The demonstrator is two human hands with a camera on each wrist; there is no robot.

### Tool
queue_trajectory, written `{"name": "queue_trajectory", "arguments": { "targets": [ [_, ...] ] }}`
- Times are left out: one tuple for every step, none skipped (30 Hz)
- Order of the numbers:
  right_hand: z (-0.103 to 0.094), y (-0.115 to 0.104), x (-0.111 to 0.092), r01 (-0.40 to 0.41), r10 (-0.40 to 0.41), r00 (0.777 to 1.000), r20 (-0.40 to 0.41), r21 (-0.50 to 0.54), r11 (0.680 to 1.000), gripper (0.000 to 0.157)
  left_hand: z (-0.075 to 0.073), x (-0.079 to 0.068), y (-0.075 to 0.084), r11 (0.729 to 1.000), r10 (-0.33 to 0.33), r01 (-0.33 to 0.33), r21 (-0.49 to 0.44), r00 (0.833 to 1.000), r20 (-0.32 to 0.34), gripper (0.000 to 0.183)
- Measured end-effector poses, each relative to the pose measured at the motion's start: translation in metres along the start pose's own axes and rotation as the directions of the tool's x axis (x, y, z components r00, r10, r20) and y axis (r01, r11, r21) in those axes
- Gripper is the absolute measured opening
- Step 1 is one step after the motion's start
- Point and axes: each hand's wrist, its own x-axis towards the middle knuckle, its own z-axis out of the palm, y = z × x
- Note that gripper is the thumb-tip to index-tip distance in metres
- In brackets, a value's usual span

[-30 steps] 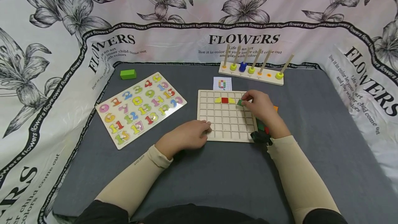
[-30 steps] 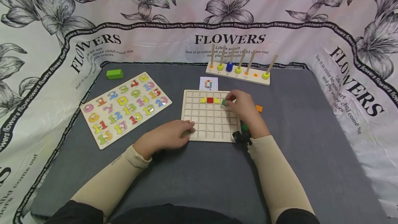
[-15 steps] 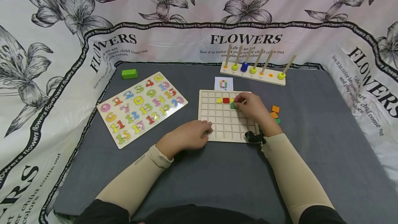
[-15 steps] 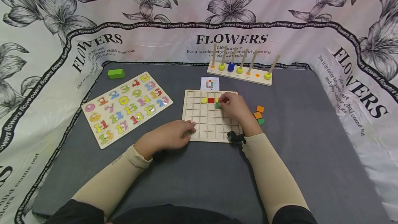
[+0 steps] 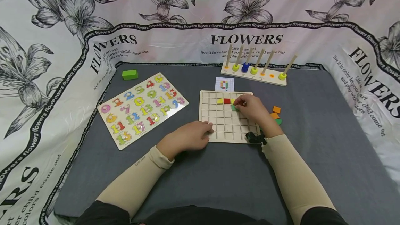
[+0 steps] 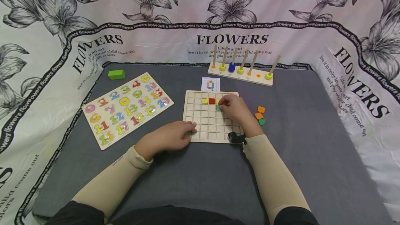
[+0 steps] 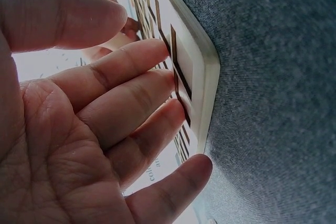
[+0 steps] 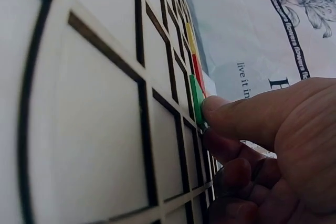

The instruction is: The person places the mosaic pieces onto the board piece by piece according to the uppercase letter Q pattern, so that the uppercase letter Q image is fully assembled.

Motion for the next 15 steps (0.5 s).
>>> {"name": "queue_trajectory", "arguments": {
  "targets": [
    [0.000,0.000,-0.001,-0.002,0.002,1.000,-0.002,0.000,1.000,0.014,0.000,0.000,0.000,1.000,0.001,-0.001,0.002,1.000,0.002,0.043],
    [0.000,0.000,-0.001,-0.005,0.005,1.000,-0.002,0.001,1.000,0.014,0.000,0.001,0.000,1.000,0.002,-0.002,0.003,1.000,0.003,0.043],
    [0.000,0.000,-0.001,-0.008,0.008,1.000,-0.003,0.000,1.000,0.013,0.001,0.001,0.000,1.000,0.003,-0.003,0.003,1.000,0.005,0.043],
    [0.001,0.001,-0.001,-0.010,0.010,1.000,-0.005,0.000,1.000,0.013,0.001,0.002,0.000,1.000,0.003,-0.003,0.003,1.000,0.007,0.044],
    [0.000,0.001,-0.002,-0.011,0.011,1.000,-0.007,0.000,1.000,0.013,0.001,0.002,0.000,1.000,0.003,-0.003,0.001,1.000,0.007,0.043],
    [0.000,0.001,-0.002,-0.014,0.014,1.000,-0.009,-0.001,1.000,0.013,0.001,0.002,0.001,1.000,0.003,-0.003,0.001,1.000,0.009,0.043],
    [0.000,0.001,-0.002,-0.014,0.014,1.000,-0.011,-0.002,1.000,0.013,0.001,0.002,0.001,1.000,0.005,-0.005,0.000,1.000,0.008,0.043],
    [-0.001,0.001,-0.003,-0.014,0.014,1.000,-0.012,-0.004,1.000,0.013,0.001,0.002,0.001,1.000,0.006,-0.006,-0.001,1.000,0.007,0.043],
    [-0.002,0.001,-0.003,-0.015,0.015,1.000,-0.015,-0.007,1.000,0.014,0.002,0.003,0.001,1.000,0.008,-0.008,-0.002,1.000,0.006,0.043],
    [-0.004,0.001,-0.003,-0.013,0.013,1.000,-0.015,-0.012,1.000,0.015,0.002,0.003,0.001,1.000,0.008,-0.008,-0.002,1.000,0.004,0.043],
    [-0.007,0.000,-0.004,-0.010,0.010,1.000,-0.016,-0.014,1.000,0.017,0.002,0.003,0.001,1.000,0.009,-0.009,-0.002,1.000,0.003,0.043],
    [-0.010,0.000,-0.005,-0.008,0.007,1.000,-0.016,-0.007,1.000,0.019,0.002,0.003,0.000,1.000,0.008,-0.008,0.000,1.000,0.002,0.043],
    [-0.015,0.001,-0.006,-0.006,0.006,1.000,-0.019,-0.006,1.000,0.022,0.002,0.003,0.000,1.000,0.005,-0.005,0.001,1.000,0.003,0.043],
    [-0.021,0.002,-0.007,-0.003,0.003,1.000,-0.023,-0.004,1.000,0.024,0.002,0.003,0.000,1.000,0.002,-0.002,0.002,1.000,0.002,0.043],
    [-0.028,0.004,-0.009,-0.002,0.001,1.000,-0.028,-0.003,1.000,0.027,0.002,0.003,0.000,1.000,-0.002,0.002,0.003,1.000,0.003,0.043]
  ]
}}
